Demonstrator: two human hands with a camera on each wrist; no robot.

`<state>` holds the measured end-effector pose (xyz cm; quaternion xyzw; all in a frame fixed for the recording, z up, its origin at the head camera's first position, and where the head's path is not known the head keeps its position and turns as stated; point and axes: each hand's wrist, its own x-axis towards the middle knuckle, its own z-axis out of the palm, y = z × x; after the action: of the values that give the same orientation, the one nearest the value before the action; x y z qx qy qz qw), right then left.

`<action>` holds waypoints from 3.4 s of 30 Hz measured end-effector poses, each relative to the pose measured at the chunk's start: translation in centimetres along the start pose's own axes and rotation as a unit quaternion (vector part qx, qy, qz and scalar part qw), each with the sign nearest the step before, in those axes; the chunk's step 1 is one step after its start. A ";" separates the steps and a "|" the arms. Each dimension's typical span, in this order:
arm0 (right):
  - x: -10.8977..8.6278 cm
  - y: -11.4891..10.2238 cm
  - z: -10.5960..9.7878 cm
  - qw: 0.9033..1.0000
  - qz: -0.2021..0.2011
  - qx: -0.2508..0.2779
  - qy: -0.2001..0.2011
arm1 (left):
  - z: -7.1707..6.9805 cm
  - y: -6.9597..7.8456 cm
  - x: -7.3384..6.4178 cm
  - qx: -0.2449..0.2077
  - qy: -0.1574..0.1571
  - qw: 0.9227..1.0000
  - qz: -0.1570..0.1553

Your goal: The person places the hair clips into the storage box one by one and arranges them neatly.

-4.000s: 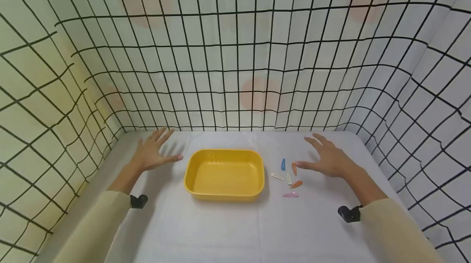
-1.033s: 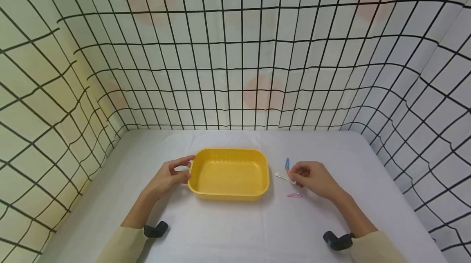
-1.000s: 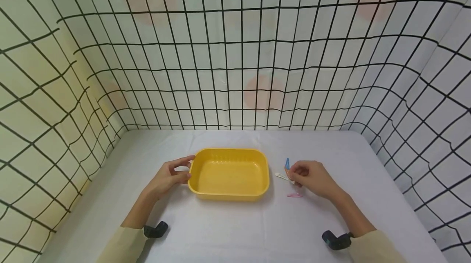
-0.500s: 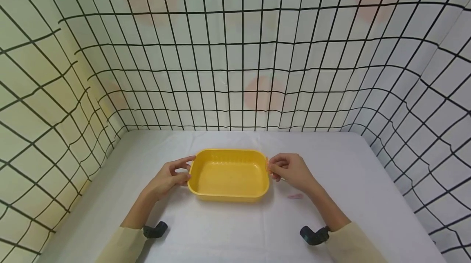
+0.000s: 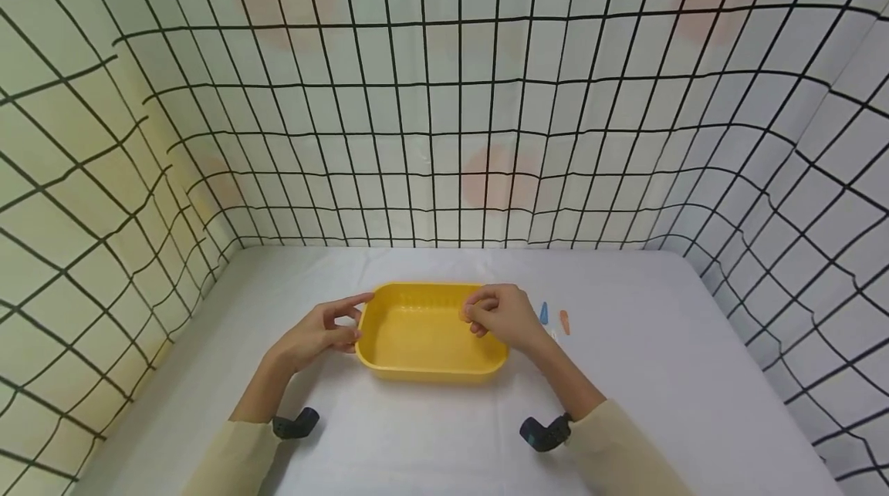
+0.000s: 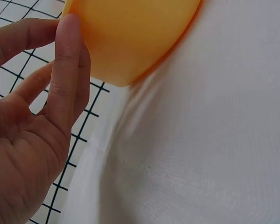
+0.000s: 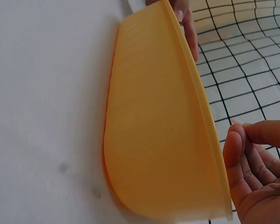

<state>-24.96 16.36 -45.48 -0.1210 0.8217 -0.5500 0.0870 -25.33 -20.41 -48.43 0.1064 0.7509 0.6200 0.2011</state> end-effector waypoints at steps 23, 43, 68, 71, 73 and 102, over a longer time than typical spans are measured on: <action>4.6 -2.0 9.3 0.992 0.120 0.025 -0.015 | 0.1 -0.1 0.2 -0.002 -0.010 1.000 0.011; 6.1 -2.6 13.2 0.987 0.149 -0.023 -0.058 | 0.0 -0.3 0.0 -0.002 -0.008 1.000 0.014; 5.2 -2.5 11.2 0.987 0.148 -0.038 -0.055 | 0.0 -0.5 0.1 -0.007 0.015 1.000 -0.006; 4.7 -2.2 10.5 0.989 0.133 -0.028 -0.066 | -0.1 -0.6 -0.2 -0.009 0.024 1.000 -0.010; 4.4 -2.1 9.9 0.989 0.128 -0.019 -0.067 | -0.1 -0.7 -0.3 -0.009 0.028 0.999 -0.012; -0.2 -0.6 -4.6 0.996 0.060 -0.065 0.003 | 0.6 -0.4 0.3 -0.023 0.027 0.999 -0.020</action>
<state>-26.02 20.27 -43.16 -0.0758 0.8617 -0.4896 0.1095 -25.29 -19.86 -48.91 0.0698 0.7435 0.6356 0.1957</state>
